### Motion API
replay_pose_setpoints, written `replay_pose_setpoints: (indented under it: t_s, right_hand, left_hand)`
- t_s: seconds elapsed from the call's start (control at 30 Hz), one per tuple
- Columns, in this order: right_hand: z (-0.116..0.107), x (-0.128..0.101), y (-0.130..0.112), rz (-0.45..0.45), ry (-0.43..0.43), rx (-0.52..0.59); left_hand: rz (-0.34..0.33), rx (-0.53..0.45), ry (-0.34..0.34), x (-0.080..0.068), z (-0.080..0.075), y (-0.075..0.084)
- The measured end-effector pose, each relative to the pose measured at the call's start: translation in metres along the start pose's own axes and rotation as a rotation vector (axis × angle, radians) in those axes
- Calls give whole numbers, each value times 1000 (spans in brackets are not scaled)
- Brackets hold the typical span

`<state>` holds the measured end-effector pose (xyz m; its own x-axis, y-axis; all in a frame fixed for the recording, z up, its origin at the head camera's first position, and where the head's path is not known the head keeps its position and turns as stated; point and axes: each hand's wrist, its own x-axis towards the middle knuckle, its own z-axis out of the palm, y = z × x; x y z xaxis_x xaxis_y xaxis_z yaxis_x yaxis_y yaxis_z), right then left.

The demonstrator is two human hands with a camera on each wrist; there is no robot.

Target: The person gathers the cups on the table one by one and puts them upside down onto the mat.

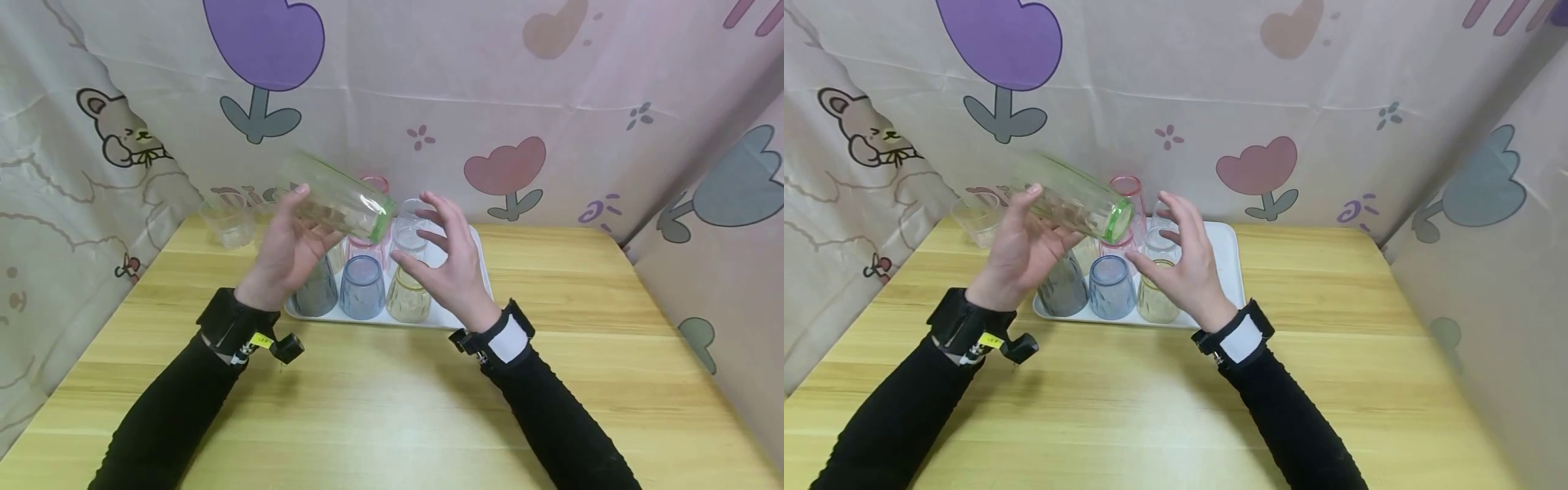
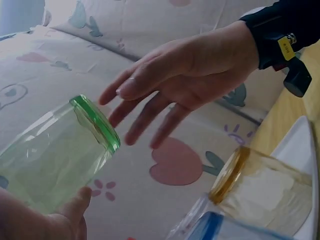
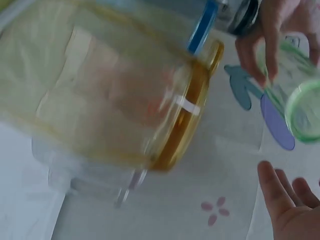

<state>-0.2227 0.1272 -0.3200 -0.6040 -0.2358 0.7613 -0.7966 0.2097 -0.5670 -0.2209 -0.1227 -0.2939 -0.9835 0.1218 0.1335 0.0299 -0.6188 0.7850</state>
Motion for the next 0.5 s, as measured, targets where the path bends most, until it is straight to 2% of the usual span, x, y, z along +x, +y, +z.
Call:
replay_pose_setpoints:
  t_s: [0.17, 0.3, 0.5]
  right_hand:
    - [11, -2, -7, -100, 24, 43]
    - [16, -4, -10, -177, 27, 31]
    - [20, -6, -9, -237, 68, -7]
  left_hand:
    - [-21, 12, -86, -6, 6, -11]
    - [-58, 14, -114, -8, 10, -17]
    - [-111, -3, -157, -9, 12, -21]
